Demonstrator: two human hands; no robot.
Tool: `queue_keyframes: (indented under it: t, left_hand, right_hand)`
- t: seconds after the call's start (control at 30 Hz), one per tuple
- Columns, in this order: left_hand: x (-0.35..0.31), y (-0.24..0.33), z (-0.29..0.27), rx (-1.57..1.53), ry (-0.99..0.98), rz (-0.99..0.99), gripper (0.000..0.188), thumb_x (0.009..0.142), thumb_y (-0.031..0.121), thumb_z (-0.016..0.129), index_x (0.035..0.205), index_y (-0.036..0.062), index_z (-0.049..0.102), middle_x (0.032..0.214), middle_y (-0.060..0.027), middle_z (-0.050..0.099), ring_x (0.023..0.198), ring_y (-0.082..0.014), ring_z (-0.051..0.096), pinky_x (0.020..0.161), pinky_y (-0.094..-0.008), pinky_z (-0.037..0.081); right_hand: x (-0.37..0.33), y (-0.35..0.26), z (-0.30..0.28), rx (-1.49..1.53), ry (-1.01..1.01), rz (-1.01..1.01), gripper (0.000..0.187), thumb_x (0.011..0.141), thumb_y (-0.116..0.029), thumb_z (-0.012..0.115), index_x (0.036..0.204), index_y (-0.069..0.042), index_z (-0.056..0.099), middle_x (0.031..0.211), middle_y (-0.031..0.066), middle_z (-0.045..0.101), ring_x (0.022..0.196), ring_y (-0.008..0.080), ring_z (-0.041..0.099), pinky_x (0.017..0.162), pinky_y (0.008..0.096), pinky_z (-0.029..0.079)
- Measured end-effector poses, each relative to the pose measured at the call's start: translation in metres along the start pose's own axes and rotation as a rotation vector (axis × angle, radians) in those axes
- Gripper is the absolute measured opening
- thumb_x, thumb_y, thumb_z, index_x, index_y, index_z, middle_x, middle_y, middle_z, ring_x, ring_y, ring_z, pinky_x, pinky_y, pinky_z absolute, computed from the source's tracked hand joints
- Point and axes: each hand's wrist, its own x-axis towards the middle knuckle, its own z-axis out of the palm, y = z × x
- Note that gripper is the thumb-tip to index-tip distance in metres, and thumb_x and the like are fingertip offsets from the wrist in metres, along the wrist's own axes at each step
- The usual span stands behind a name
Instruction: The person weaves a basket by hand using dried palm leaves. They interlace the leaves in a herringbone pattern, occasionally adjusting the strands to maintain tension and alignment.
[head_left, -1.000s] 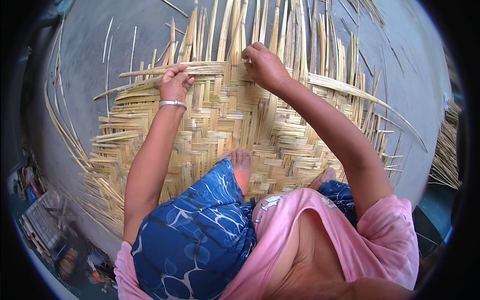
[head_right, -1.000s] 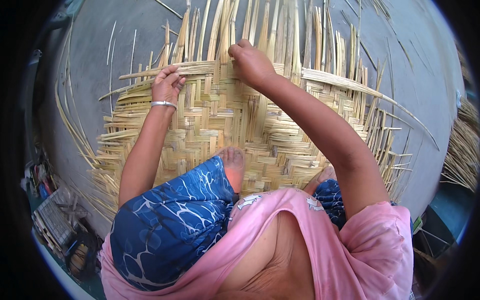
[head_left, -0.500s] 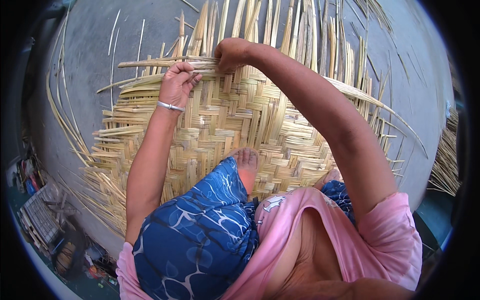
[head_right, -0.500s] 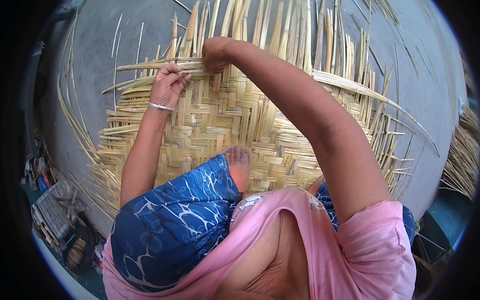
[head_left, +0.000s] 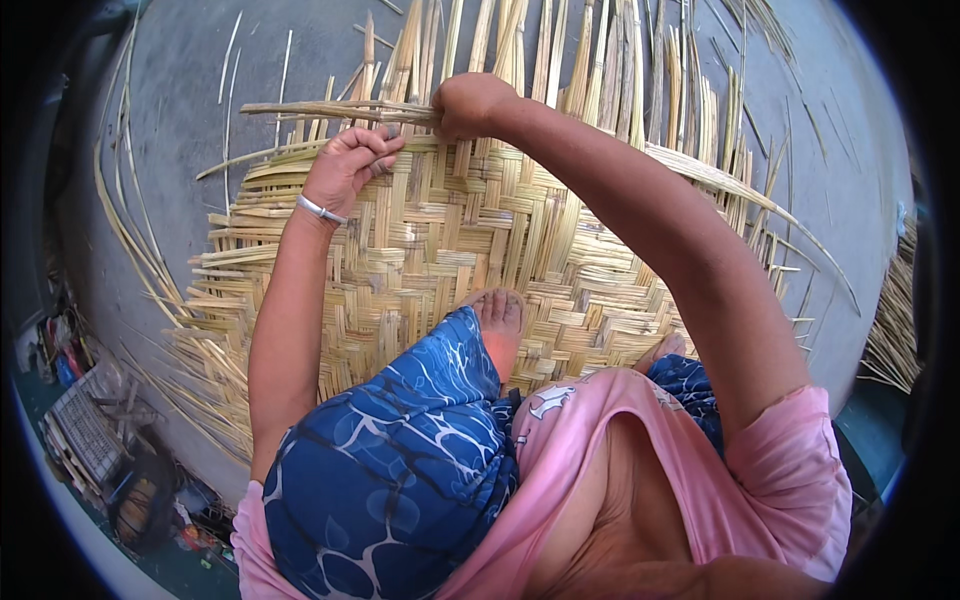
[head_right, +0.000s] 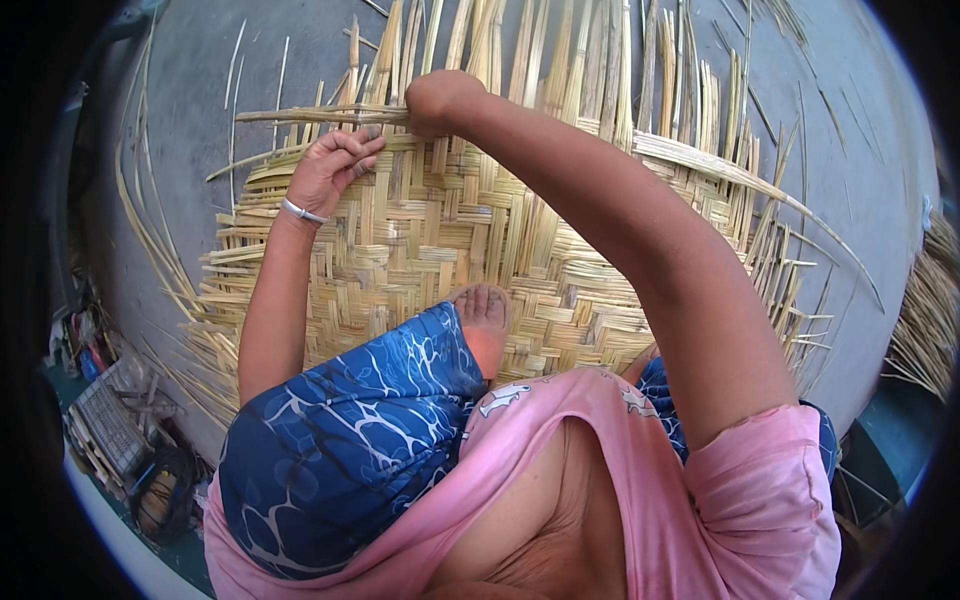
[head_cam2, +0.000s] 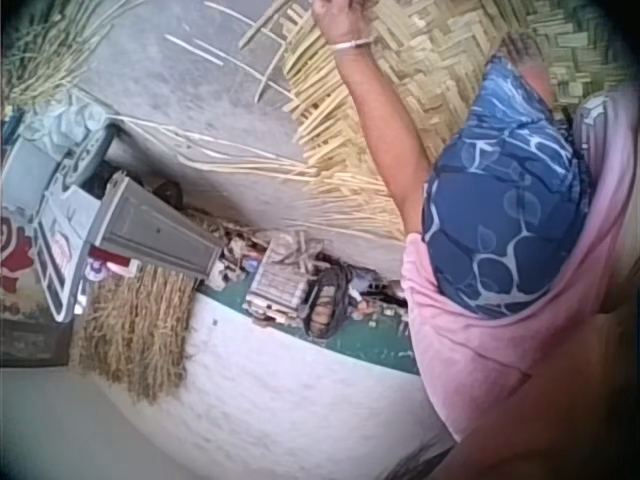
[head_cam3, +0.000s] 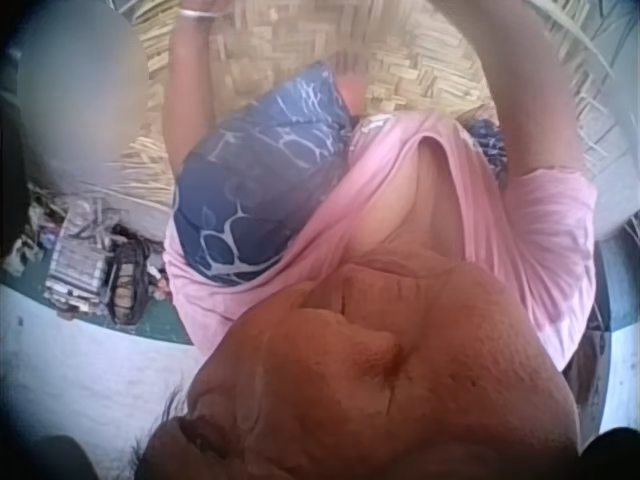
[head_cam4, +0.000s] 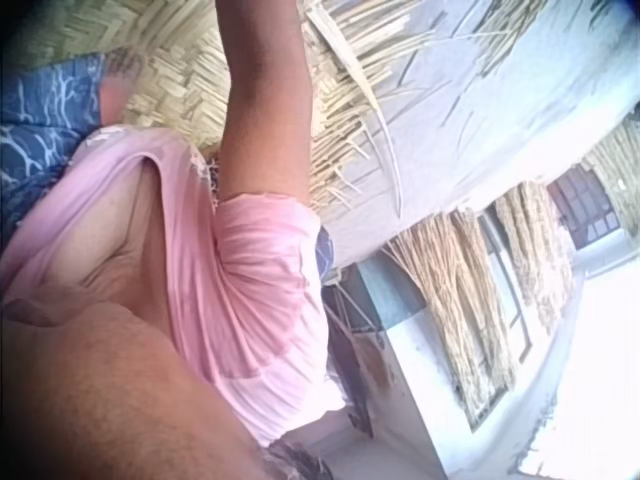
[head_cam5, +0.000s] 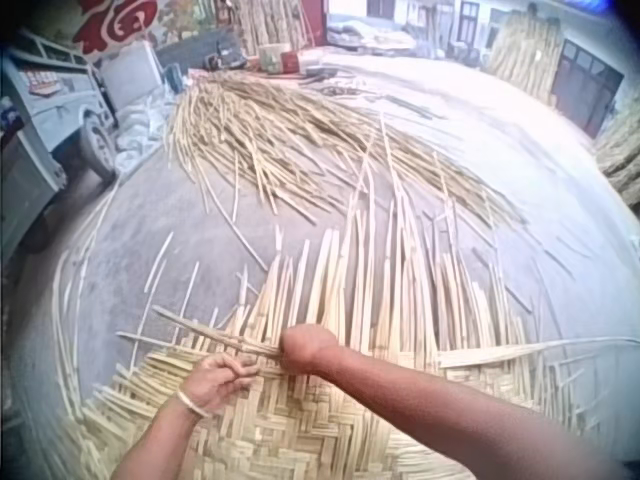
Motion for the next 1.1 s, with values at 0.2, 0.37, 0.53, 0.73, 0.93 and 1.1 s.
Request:
queue_keyframes:
  t: [0.2,0.37,0.53,0.73,0.93,1.1]
  left_hand:
    - [0.027,0.020,0.011,0.141,0.121,-0.022,0.013,0.085,-0.004,0.045,0.094,-0.0037,0.055,0.109,-0.0151,0.058,0.104,-0.0227,0.059,0.083,-0.0274,0.052]
    - [0.076,0.019,0.020,0.490,0.183,0.035,0.016,0.084,0.000,0.048,0.095,-0.0012,0.059,0.095,-0.0134,0.064,0.094,-0.0228,0.063,0.075,-0.0291,0.051]
    - [0.115,0.019,0.029,1.384,0.159,0.175,0.016,0.082,0.011,0.055,0.090,-0.0012,0.061,0.078,-0.0091,0.065,0.073,-0.0161,0.064,0.061,-0.0276,0.050]
    - [0.118,0.035,0.046,1.309,0.064,-0.124,0.023,0.077,0.019,0.057,0.088,0.0001,0.063,0.081,-0.0193,0.065,0.074,-0.0350,0.063,0.069,-0.0403,0.051]
    - [0.102,0.040,0.084,1.670,0.245,-0.079,0.032,0.079,0.026,0.056,0.105,0.0106,0.064,0.112,-0.0140,0.061,0.104,-0.0309,0.058,0.087,-0.0386,0.047]
    - [0.118,0.044,0.053,1.161,0.065,-0.116,0.022,0.073,0.020,0.067,0.089,0.0055,0.066,0.080,-0.0071,0.065,0.072,-0.0190,0.060,0.067,-0.0319,0.048]
  right_hand:
    - [-0.012,0.002,0.012,0.123,0.202,0.080,0.019,0.069,-0.016,0.061,0.084,-0.009,0.069,0.087,0.0124,0.066,0.083,0.0272,0.064,0.072,0.0379,0.052]
    - [-0.023,-0.004,0.015,0.173,0.330,0.094,0.018,0.070,-0.014,0.058,0.084,-0.010,0.069,0.085,0.0127,0.066,0.082,0.0290,0.063,0.073,0.0383,0.051]
    - [-0.023,0.000,0.020,0.266,0.362,0.149,0.018,0.071,-0.016,0.058,0.084,-0.011,0.069,0.085,0.0130,0.065,0.083,0.0298,0.062,0.074,0.0392,0.050]
    - [-0.030,-0.001,0.020,0.355,0.380,0.174,0.016,0.073,-0.017,0.058,0.084,-0.010,0.067,0.085,0.0135,0.065,0.084,0.0306,0.062,0.076,0.0403,0.049]
    - [-0.037,0.003,0.023,0.409,0.420,0.167,0.016,0.075,-0.020,0.058,0.085,-0.009,0.066,0.085,0.0139,0.065,0.083,0.0310,0.062,0.075,0.0408,0.049]
    - [-0.038,0.003,0.023,0.406,0.436,0.130,0.017,0.076,-0.021,0.058,0.085,-0.009,0.066,0.082,0.0139,0.065,0.080,0.0310,0.062,0.074,0.0406,0.050]
